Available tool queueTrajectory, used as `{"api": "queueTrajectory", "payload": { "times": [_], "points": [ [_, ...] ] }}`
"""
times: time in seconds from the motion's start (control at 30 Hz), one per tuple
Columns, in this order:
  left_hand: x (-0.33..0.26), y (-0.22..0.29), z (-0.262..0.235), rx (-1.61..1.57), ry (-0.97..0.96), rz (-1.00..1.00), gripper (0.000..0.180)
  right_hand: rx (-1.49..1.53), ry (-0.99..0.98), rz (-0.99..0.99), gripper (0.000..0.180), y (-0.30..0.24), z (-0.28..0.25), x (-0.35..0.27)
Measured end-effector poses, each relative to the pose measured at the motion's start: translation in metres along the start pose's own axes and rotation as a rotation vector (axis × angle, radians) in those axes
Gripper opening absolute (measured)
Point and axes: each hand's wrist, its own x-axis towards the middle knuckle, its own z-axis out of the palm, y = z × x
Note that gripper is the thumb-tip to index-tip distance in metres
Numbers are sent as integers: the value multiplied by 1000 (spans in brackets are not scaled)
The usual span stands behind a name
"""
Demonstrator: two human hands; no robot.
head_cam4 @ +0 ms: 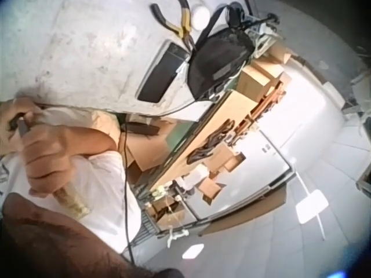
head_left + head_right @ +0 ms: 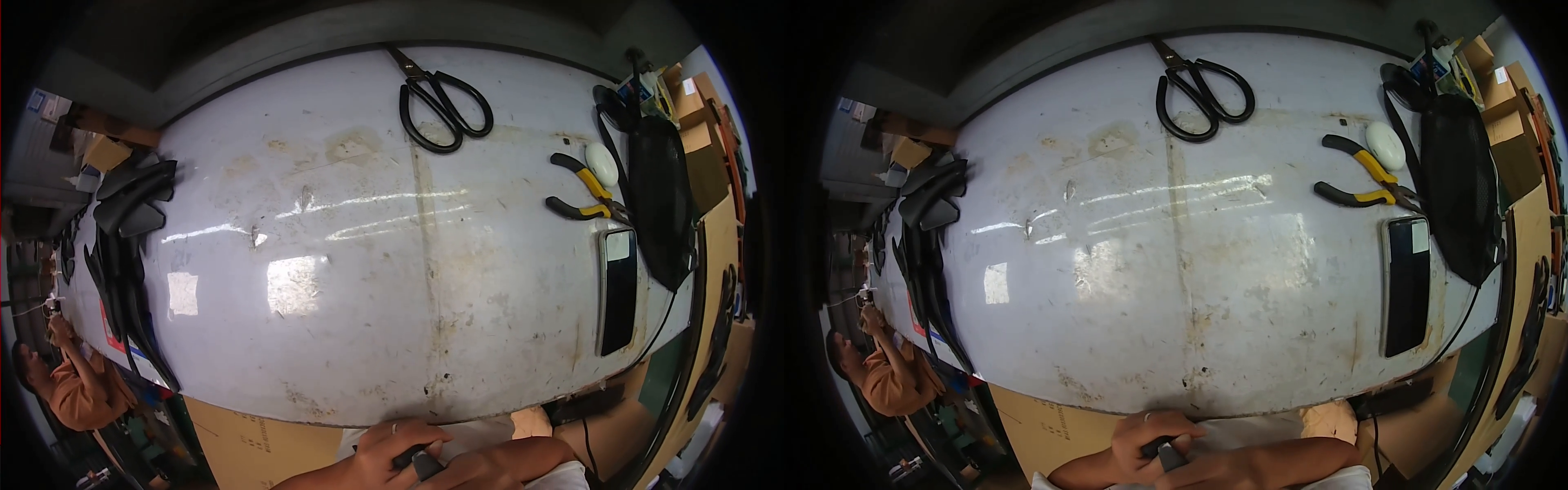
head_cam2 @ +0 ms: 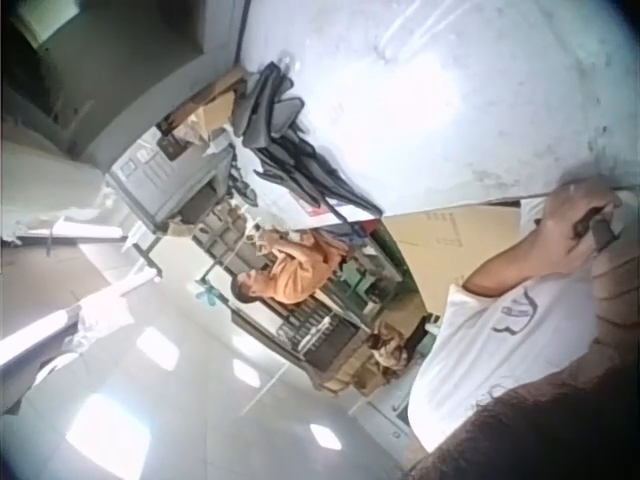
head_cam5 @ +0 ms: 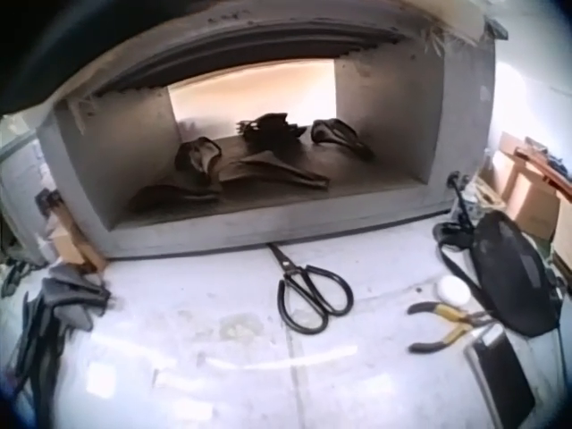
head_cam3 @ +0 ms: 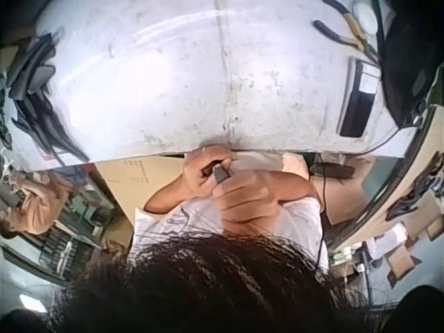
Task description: Assembling and smoothing covers on bicycle saddles at a manufacturing workbench.
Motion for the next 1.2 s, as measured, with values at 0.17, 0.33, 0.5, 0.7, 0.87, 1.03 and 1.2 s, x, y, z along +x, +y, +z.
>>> {"api": "queueTrajectory", "payload": {
  "times": [0.17, 0.33, 0.5, 0.7, 0.87, 1.03, 1.2],
  "points": [
    [-2, -2, -1, -5, 3, -25, 17, 225, 418, 1, 11, 13, 19, -3],
    [-4, 0, 0, 1, 51, -41, 18, 382, 734, -160, 19, 32, 25, -13],
    [-1, 0, -3, 8, -5, -26, 20, 328, 432, -116, 18, 7, 6, -7],
    [-1, -1, -5, -15, -24, -27, 21, 155, 110, -105, 11, 9, 1, -4],
    [7, 5, 4, 36, 77, -5, 22, 273, 223, -12, 12, 19, -1, -3],
    [-5, -2, 0, 70, 17, -164, 16, 10, 380, -376, 19, 38, 15, 2],
    [0, 5, -3, -32, -50, -160, 19, 143, 142, -50, 23, -2, -18, -6]
  ]
}}
